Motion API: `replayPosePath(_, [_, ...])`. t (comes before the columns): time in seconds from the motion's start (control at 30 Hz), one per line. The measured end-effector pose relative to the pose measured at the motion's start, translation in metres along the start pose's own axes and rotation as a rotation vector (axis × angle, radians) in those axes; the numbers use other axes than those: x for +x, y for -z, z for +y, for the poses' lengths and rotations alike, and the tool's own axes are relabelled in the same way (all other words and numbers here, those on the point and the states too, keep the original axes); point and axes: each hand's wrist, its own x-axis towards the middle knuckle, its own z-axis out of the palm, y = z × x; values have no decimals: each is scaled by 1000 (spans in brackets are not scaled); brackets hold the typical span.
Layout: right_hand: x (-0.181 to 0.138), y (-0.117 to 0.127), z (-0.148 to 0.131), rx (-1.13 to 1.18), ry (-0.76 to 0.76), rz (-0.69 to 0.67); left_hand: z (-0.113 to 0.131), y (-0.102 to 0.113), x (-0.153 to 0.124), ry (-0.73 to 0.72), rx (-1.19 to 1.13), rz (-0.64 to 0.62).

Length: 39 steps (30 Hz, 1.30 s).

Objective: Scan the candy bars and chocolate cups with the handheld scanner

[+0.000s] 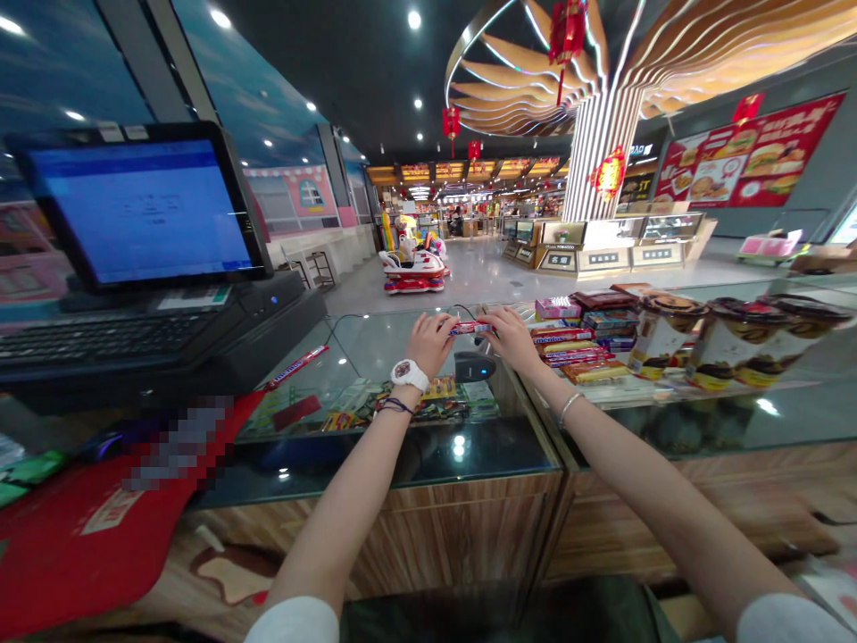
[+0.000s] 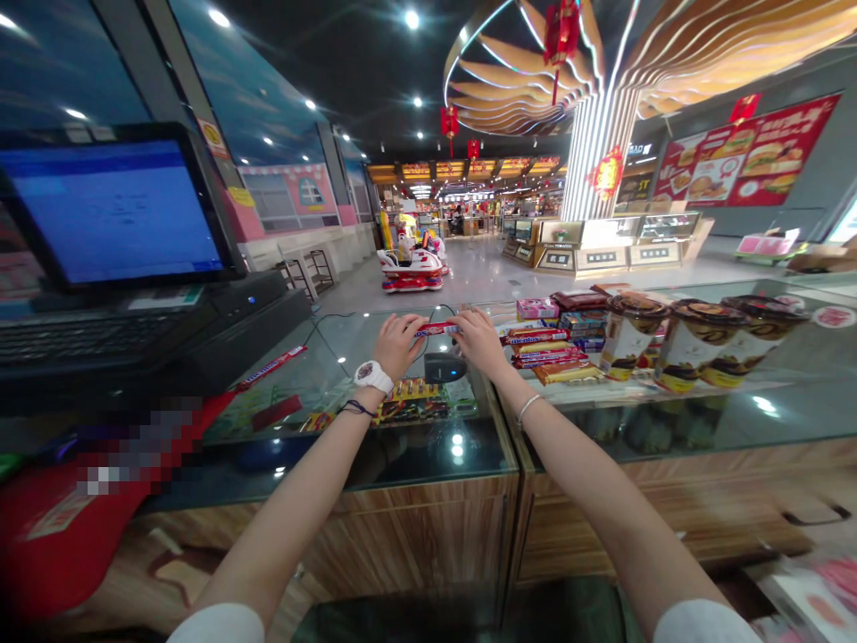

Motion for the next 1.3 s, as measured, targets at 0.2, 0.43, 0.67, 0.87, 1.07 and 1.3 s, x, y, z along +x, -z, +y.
replayPosePath(0.2, [-2, -4, -1, 13, 9, -13, 5, 1, -1, 5, 7, -16])
replayPosePath(0.43, [-1, 1, -4, 95, -10, -36, 1, 0, -2, 26, 16, -17])
replayPosePath(0.67, [-2, 3, 21, 191, -51, -114, -9, -1, -4, 84, 24, -16])
replayPosePath(0.87, [-18, -15, 46, 199, -59, -482, -16, -4, -9, 143, 19, -30])
replayPosePath(1.07, [-20, -19, 40, 247, 54, -573, -23, -5, -9, 185, 18, -68])
replayPosePath(1.3, [-22, -23, 35, 156, 128, -569, -30, -7, -11, 211, -7, -65])
